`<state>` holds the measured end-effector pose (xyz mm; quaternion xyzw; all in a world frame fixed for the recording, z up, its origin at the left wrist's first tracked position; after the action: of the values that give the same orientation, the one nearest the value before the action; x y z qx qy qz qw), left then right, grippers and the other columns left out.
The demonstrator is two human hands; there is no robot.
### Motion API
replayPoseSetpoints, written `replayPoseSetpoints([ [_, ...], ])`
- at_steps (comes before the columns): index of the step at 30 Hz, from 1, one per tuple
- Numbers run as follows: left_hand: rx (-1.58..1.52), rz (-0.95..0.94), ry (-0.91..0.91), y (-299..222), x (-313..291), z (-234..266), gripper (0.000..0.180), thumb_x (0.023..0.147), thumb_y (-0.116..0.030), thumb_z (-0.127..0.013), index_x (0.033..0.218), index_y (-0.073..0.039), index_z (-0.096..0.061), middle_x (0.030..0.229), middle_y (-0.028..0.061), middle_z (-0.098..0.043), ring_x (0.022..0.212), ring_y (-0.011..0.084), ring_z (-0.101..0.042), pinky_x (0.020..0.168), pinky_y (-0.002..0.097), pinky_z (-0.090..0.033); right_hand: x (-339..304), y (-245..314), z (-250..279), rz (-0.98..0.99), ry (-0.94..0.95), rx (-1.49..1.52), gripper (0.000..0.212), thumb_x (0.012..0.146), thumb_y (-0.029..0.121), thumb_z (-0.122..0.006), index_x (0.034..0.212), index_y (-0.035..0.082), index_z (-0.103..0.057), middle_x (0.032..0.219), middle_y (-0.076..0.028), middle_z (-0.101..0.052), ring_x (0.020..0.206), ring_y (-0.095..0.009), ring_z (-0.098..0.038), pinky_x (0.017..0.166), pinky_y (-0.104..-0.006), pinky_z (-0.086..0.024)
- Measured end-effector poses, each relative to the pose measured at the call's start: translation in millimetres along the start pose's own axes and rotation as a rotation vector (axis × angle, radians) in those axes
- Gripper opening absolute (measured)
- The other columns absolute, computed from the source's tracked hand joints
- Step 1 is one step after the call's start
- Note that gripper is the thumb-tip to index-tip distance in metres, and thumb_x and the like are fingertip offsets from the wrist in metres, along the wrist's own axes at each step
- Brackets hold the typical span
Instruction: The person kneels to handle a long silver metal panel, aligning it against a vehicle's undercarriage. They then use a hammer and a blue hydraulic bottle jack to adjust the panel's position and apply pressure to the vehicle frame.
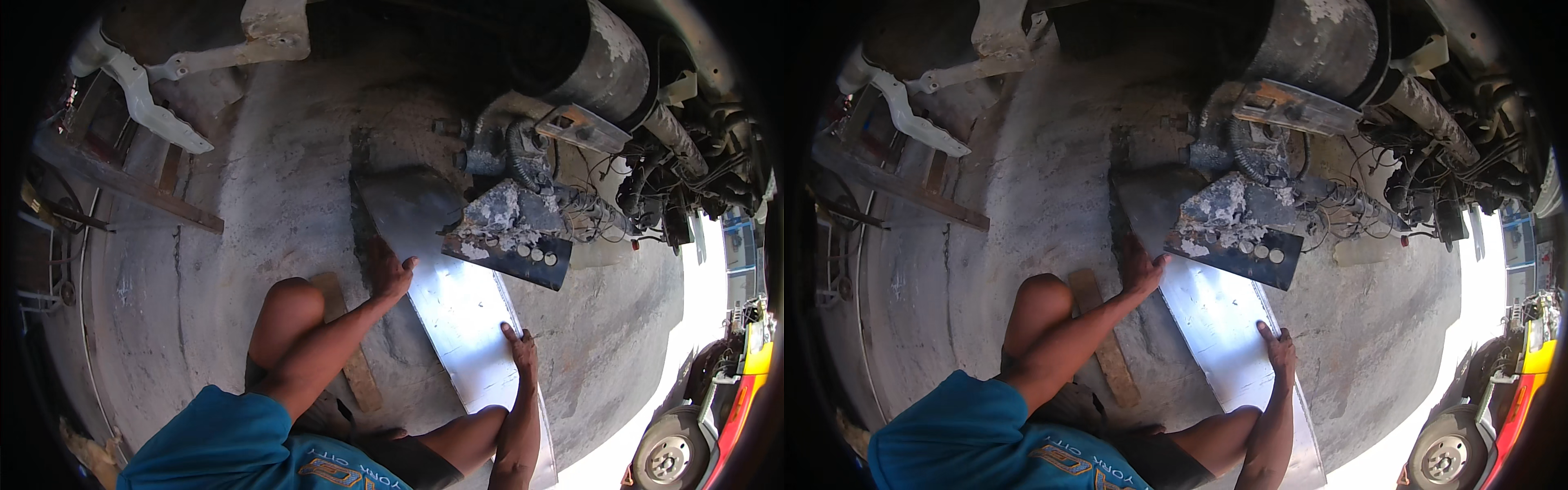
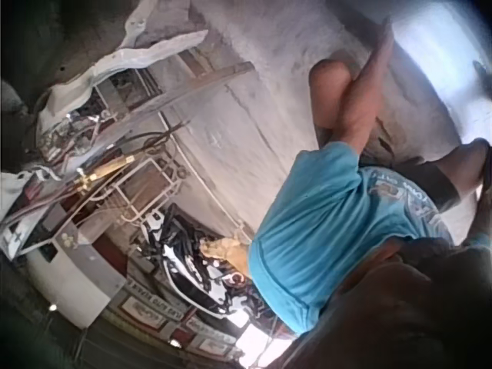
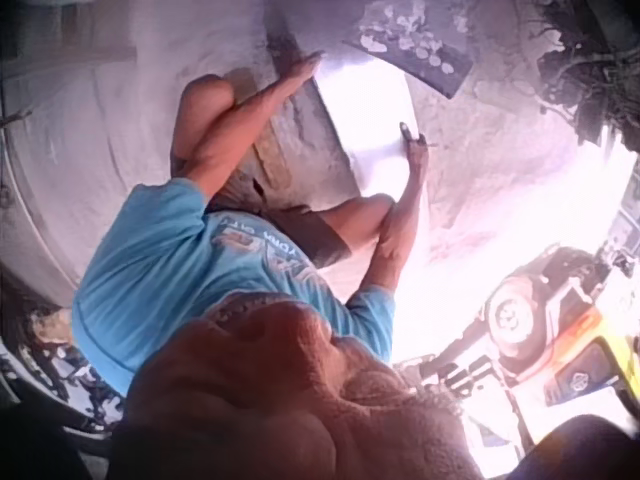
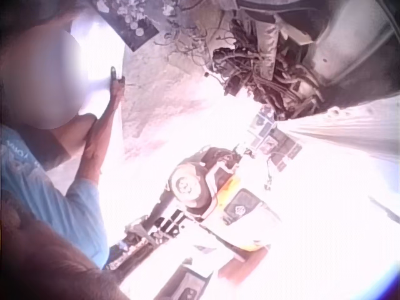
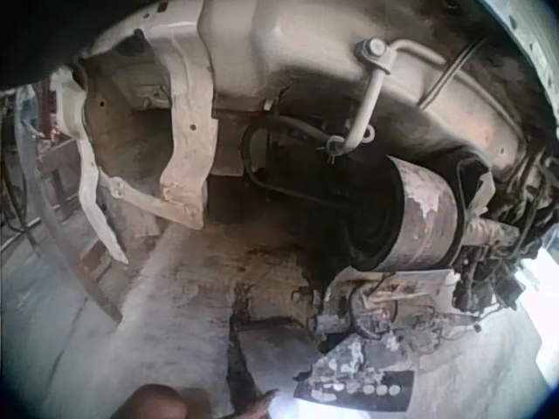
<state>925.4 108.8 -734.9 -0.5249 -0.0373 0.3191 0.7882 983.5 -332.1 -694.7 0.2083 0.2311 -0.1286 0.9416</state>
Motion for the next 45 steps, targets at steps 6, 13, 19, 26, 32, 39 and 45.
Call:
replayPoseSetpoints([
  [6,0.458,-0.169,-0.064,-39.8,-10.5,-75.3,0.073,0.103,-0.033,-0.055,0.15,0.019,-0.034,0.162,0.0382,-0.022,0.154,0.0515,-0.019,0.121,0.0618,-0.02,4.0,-4.4,-6.9,0.087,0.149,-0.103,0.104,0.078,0.085,-0.064,0.14,0.002,-0.056,0.125,-0.032,-0.067,0.125,-0.047,-0.062,0.108,-0.0549,-0.044],
  [13,0.324,0.062,-0.334,-51.6,9.2,-69.3,0.073,0.106,-0.049,-0.04,0.153,0.007,-0.039,0.166,0.0314,-0.025,0.156,0.0436,-0.02,0.122,0.0604,-0.016,-20.1,-163.2,69.6,-0.003,-0.269,-0.193,0.073,0.102,0.07,-0.043,0.115,0.004,-0.073,0.114,-0.022,-0.073,0.11,-0.042,-0.068,0.108,-0.0572,-0.039],
  [19,0.56,0.109,-0.465,-43.9,14.1,-73.7,0.088,0.107,-0.062,-0.026,0.162,0.007,-0.023,0.169,0.0286,-0.021,0.158,0.0404,-0.021,0.126,0.0532,-0.014,-41.8,-247.1,47.5,-0.111,-0.497,-0.168,0.071,0.111,0.053,-0.032,0.088,0.001,-0.074,0.087,-0.024,-0.071,0.09,-0.043,-0.066,0.09,-0.0507,-0.043],
  [26,0.585,0.107,-0.46,-37.7,20.4,-75.4,0.089,0.107,-0.062,-0.024,0.161,0.007,-0.024,0.169,0.0282,-0.022,0.158,0.0409,-0.019,0.125,0.0543,-0.016,-42.6,-256.1,45.6,-0.102,-0.587,-0.17,0.063,0.111,0.046,-0.037,0.084,0.003,-0.073,0.082,-0.019,-0.07,0.084,-0.039,-0.064,0.088,-0.0474,-0.041],
  [32,0.592,0.129,-0.47,-41.8,18.0,-77.1,0.089,0.107,-0.063,-0.024,0.161,0.008,-0.025,0.169,0.0276,-0.023,0.159,0.0378,-0.018,0.125,0.0531,-0.015,-45.2,-249.9,50.6,-0.074,-0.585,-0.115,0.059,0.111,0.042,-0.038,0.08,0.002,-0.069,0.079,-0.017,-0.066,0.082,-0.038,-0.06,0.087,-0.0476,-0.041],
  [39,0.593,0.147,-0.458,-44.5,16.2,-78.0,0.087,0.107,-0.061,-0.025,0.162,0.006,-0.025,0.17,0.0265,-0.022,0.16,0.0369,-0.016,0.125,0.0519,-0.014,-44.7,-246.2,52.6,-0.065,-0.594,-0.17,0.061,0.112,0.042,-0.037,0.082,0.001,-0.069,0.079,-0.019,-0.067,0.082,-0.039,-0.06,0.086,-0.0473,-0.041],
  [45,0.582,0.155,-0.455,-45.0,15.8,-79.2,0.087,0.107,-0.062,-0.025,0.163,0.005,-0.024,0.171,0.0254,-0.021,0.16,0.0362,-0.016,0.126,0.0513,-0.013,-44.2,-252.9,49.4,-0.033,-0.63,-0.161,0.058,0.111,0.042,-0.039,0.08,0.004,-0.07,0.079,-0.017,-0.066,0.08,-0.037,-0.059,0.083,-0.0475,-0.041],
])
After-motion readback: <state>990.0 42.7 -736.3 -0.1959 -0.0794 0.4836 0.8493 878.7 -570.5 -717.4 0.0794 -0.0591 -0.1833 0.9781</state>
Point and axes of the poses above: each hand's wrist, its own x-axis towards the middle knuckle, its own z-axis out of the back of the hand, y = z × x, the point moved 10 cm from there along x, towards the middle knuckle
